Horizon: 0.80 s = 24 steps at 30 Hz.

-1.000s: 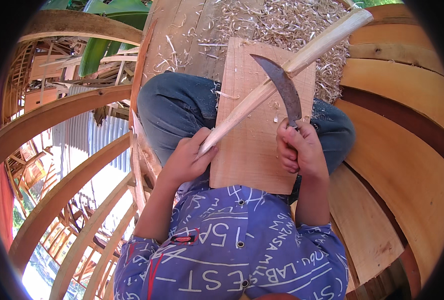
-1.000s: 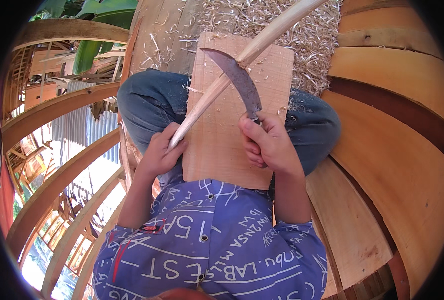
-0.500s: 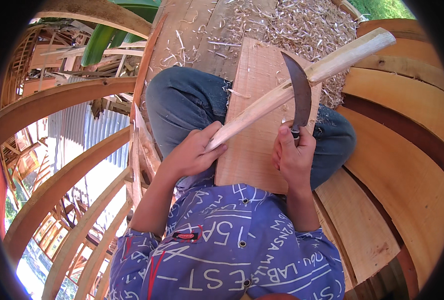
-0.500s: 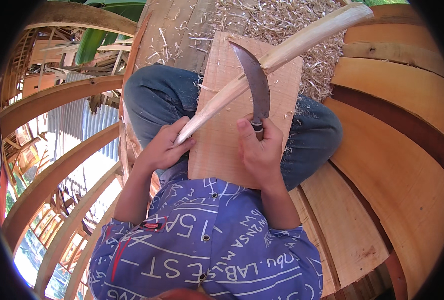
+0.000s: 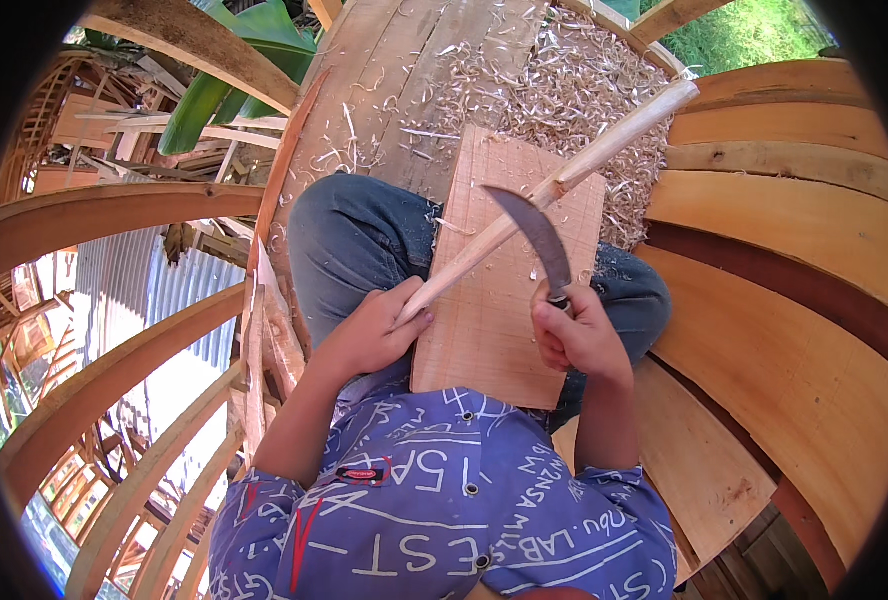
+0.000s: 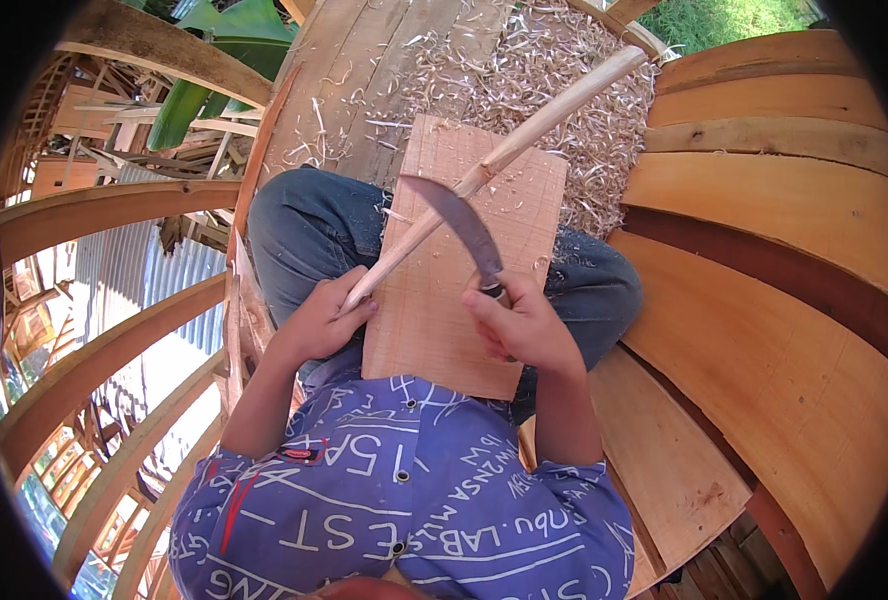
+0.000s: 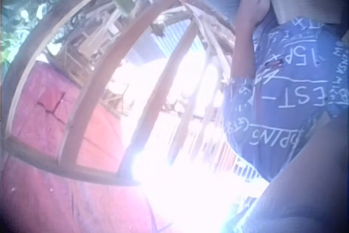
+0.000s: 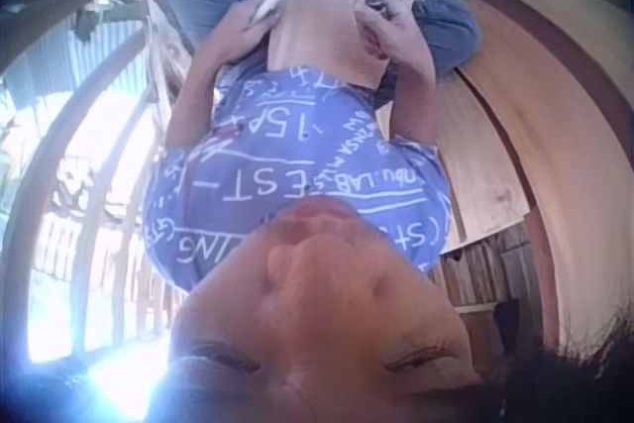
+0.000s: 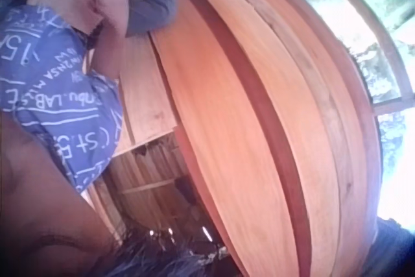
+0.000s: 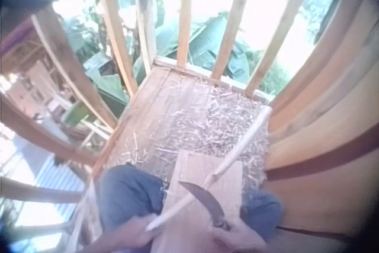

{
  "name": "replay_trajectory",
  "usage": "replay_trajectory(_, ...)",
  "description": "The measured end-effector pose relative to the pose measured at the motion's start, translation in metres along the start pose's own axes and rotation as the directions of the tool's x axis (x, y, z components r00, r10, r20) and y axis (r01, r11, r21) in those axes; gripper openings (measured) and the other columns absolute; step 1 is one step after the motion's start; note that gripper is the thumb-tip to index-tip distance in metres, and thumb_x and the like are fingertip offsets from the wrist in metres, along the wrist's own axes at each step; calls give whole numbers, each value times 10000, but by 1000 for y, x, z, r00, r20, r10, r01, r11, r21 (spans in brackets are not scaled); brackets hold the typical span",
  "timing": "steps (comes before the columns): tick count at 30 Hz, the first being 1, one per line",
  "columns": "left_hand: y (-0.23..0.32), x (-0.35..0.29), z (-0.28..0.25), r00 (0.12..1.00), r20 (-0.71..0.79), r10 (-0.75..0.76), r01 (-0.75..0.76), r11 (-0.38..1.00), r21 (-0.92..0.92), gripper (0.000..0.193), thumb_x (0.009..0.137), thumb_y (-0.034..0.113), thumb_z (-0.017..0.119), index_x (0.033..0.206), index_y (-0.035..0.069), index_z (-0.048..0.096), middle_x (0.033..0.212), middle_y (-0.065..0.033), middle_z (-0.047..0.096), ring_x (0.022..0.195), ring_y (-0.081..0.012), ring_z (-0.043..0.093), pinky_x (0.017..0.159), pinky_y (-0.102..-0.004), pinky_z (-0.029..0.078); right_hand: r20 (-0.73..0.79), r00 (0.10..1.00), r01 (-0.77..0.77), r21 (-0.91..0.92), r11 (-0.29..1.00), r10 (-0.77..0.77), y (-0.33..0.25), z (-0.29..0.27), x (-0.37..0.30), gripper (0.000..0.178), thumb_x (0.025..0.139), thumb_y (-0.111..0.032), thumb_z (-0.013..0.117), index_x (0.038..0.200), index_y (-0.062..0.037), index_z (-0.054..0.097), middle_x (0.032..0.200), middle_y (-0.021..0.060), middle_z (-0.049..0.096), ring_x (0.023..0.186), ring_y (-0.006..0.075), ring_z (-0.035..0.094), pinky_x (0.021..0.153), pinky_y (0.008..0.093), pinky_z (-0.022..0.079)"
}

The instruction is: The person sits cross-legged on a wooden platform and uses a curved knife to carve a long, thin wooden stick. They hold the stick with their left hand and scrape the surface with the knife in their right hand, creating wood shavings that accumulate on the platform.

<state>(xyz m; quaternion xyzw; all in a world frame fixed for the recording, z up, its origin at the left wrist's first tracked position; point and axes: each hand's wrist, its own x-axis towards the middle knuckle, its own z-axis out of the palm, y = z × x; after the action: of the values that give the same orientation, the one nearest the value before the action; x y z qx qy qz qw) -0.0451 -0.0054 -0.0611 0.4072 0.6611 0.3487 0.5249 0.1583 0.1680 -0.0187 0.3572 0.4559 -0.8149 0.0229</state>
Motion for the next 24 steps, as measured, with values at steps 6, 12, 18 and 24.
replay_trajectory(6, 11, -3, 4, 998, -55, -30, 33, 999, 43, 172, 870, 126, 584, 857, 29, 443, 633, -179, 459, 608, -370, 513, 563, -400, 362, -155, 987, 82, 221, 972, -48, 3, 4, 10, 203, 960, -236, 546, 857, -70, 493, 502, -24, 382, 347, 51, 348, 309, 221, 275)
replay_trajectory(12, 5, 3, -6, 997, 74, -28, 27, 1000, 16, 209, 896, 179, 582, 913, 24, 444, 657, -208, 502, 623, -391, 521, 580, -416, 378, -360, 925, 162, 75, 984, -124, 13, 18, 17, 261, 957, -282, 560, 838, -61, 487, 498, -20, 368, 336, 54, 330, 297, 226, 260)
replay_trajectory(18, 3, 5, -8, 994, 104, -20, 26, 998, -55, 194, 895, 166, 573, 924, 8, 465, 674, -151, 485, 626, -267, 483, 618, -382, 391, -414, 888, 241, 49, 969, -200, 19, 32, 23, 220, 950, -244, 574, 887, -45, 504, 512, -32, 394, 366, 44, 356, 322, 219, 277)
replay_trajectory(24, -2, 7, -9, 991, 129, 44, -34, 997, -75, 171, 901, 165, 563, 921, 9, 498, 661, -91, 486, 618, -224, 469, 621, -355, 403, -474, 722, 387, -327, 862, -504, 41, 31, 25, 199, 954, -218, 567, 896, -36, 511, 528, -31, 417, 402, 41, 387, 349, 215, 301)
